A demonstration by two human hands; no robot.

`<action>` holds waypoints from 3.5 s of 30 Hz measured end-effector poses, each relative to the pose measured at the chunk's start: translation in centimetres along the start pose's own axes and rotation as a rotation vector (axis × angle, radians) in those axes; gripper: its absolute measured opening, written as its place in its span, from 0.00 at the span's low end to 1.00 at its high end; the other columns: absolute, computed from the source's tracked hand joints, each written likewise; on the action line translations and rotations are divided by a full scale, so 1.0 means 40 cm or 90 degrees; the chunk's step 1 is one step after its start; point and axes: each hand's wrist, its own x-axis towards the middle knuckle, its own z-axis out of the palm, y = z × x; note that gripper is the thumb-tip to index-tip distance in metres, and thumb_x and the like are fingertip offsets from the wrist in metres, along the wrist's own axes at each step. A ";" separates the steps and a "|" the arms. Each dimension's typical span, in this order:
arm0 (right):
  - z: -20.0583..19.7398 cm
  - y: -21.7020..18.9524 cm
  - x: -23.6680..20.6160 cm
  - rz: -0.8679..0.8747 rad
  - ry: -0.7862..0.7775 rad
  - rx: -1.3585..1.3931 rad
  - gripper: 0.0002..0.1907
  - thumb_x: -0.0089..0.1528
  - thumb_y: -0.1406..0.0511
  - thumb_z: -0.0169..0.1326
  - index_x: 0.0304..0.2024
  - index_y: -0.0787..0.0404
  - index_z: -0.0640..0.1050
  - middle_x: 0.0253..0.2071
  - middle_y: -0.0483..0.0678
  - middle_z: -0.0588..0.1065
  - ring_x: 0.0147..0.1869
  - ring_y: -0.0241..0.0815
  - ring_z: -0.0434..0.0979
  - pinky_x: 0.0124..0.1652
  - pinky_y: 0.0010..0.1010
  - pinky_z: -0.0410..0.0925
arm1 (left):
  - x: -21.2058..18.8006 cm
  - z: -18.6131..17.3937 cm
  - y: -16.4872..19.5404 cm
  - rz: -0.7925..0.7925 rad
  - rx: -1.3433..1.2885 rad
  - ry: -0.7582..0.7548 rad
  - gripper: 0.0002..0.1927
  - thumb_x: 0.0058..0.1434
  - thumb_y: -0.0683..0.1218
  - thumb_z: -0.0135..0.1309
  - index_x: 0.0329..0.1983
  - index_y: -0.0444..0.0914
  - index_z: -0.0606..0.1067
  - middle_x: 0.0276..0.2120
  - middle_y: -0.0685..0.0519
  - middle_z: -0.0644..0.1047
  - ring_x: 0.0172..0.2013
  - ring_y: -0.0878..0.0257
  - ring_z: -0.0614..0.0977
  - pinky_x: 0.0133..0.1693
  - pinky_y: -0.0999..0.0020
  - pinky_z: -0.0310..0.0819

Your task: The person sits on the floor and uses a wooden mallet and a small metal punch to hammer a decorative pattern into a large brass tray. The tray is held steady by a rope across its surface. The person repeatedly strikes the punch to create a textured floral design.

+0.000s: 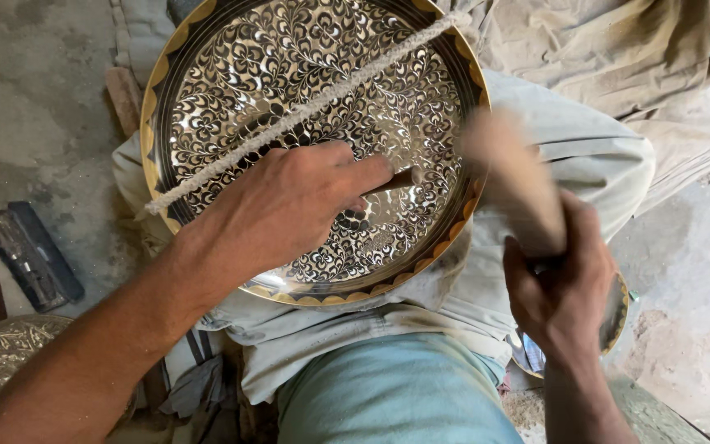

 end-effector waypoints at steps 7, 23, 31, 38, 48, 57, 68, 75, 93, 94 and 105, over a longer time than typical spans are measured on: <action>0.026 0.007 -0.009 -0.037 0.032 0.064 0.27 0.59 0.73 0.59 0.62 0.67 0.71 0.45 0.56 0.79 0.46 0.44 0.80 0.48 0.36 0.73 | 0.004 0.001 -0.005 0.012 -0.007 -0.006 0.22 0.59 0.31 0.47 0.57 0.36 0.73 0.24 0.47 0.73 0.22 0.56 0.80 0.22 0.61 0.78; 0.058 0.039 -0.047 0.079 0.006 0.273 0.22 0.61 0.71 0.61 0.55 0.67 0.69 0.45 0.51 0.79 0.48 0.41 0.80 0.49 0.31 0.74 | 0.009 -0.007 -0.002 0.021 -0.009 -0.035 0.23 0.61 0.30 0.46 0.58 0.35 0.73 0.24 0.47 0.73 0.21 0.58 0.82 0.18 0.67 0.78; 0.077 0.041 -0.057 0.053 0.060 0.239 0.29 0.60 0.72 0.60 0.62 0.66 0.67 0.48 0.53 0.77 0.48 0.40 0.79 0.50 0.31 0.72 | 0.015 -0.012 -0.002 0.028 -0.004 -0.047 0.26 0.61 0.30 0.46 0.62 0.37 0.72 0.25 0.46 0.74 0.20 0.58 0.82 0.19 0.69 0.80; 0.074 0.039 -0.053 -0.027 0.082 0.014 0.30 0.59 0.76 0.60 0.64 0.62 0.68 0.46 0.55 0.77 0.50 0.45 0.79 0.51 0.33 0.72 | 0.019 -0.012 -0.007 0.047 0.025 -0.039 0.22 0.62 0.30 0.46 0.58 0.36 0.74 0.25 0.47 0.74 0.21 0.59 0.82 0.19 0.68 0.79; 0.080 0.021 -0.044 0.115 0.072 0.319 0.32 0.54 0.72 0.60 0.59 0.62 0.64 0.42 0.48 0.76 0.46 0.37 0.79 0.48 0.29 0.72 | 0.019 0.000 -0.017 0.042 0.035 -0.058 0.18 0.66 0.32 0.46 0.57 0.37 0.75 0.21 0.49 0.72 0.18 0.63 0.80 0.14 0.70 0.75; 0.073 0.050 -0.054 -0.043 0.069 -0.046 0.26 0.60 0.74 0.59 0.60 0.69 0.71 0.43 0.57 0.78 0.41 0.47 0.78 0.44 0.36 0.71 | 0.016 0.017 -0.041 0.094 0.040 0.015 0.15 0.66 0.37 0.50 0.55 0.38 0.77 0.21 0.51 0.72 0.19 0.65 0.78 0.16 0.72 0.74; 0.065 0.032 -0.035 -0.117 0.056 -0.007 0.24 0.61 0.74 0.56 0.57 0.70 0.64 0.47 0.59 0.77 0.49 0.51 0.80 0.49 0.40 0.73 | 0.014 0.032 -0.056 0.102 0.074 0.021 0.15 0.68 0.34 0.46 0.54 0.39 0.77 0.19 0.52 0.68 0.17 0.66 0.75 0.15 0.71 0.70; 0.026 0.062 0.066 -0.304 0.062 -0.313 0.27 0.58 0.81 0.56 0.60 0.68 0.71 0.45 0.59 0.76 0.47 0.53 0.77 0.46 0.42 0.71 | -0.023 0.061 -0.059 0.067 0.009 0.099 0.13 0.68 0.38 0.53 0.55 0.34 0.74 0.27 0.49 0.73 0.23 0.64 0.77 0.18 0.72 0.71; -0.013 0.027 0.069 -0.261 0.082 -0.337 0.28 0.52 0.79 0.57 0.57 0.65 0.75 0.43 0.59 0.75 0.47 0.57 0.76 0.49 0.43 0.68 | -0.012 0.048 -0.047 0.061 -0.054 0.156 0.13 0.66 0.37 0.59 0.52 0.33 0.74 0.30 0.46 0.76 0.27 0.59 0.81 0.24 0.66 0.75; -0.011 0.030 0.077 -0.238 0.079 -0.342 0.28 0.53 0.79 0.57 0.57 0.65 0.75 0.43 0.58 0.76 0.48 0.56 0.76 0.49 0.41 0.68 | -0.009 0.045 -0.046 0.070 -0.042 0.148 0.13 0.65 0.37 0.58 0.52 0.33 0.74 0.30 0.46 0.76 0.27 0.58 0.81 0.25 0.64 0.76; 0.015 0.000 0.072 -0.101 0.049 0.022 0.25 0.60 0.78 0.60 0.58 0.62 0.70 0.46 0.53 0.77 0.51 0.43 0.80 0.52 0.34 0.73 | 0.008 0.024 -0.023 0.041 -0.001 0.058 0.17 0.63 0.32 0.49 0.55 0.34 0.74 0.26 0.48 0.71 0.21 0.61 0.77 0.20 0.66 0.74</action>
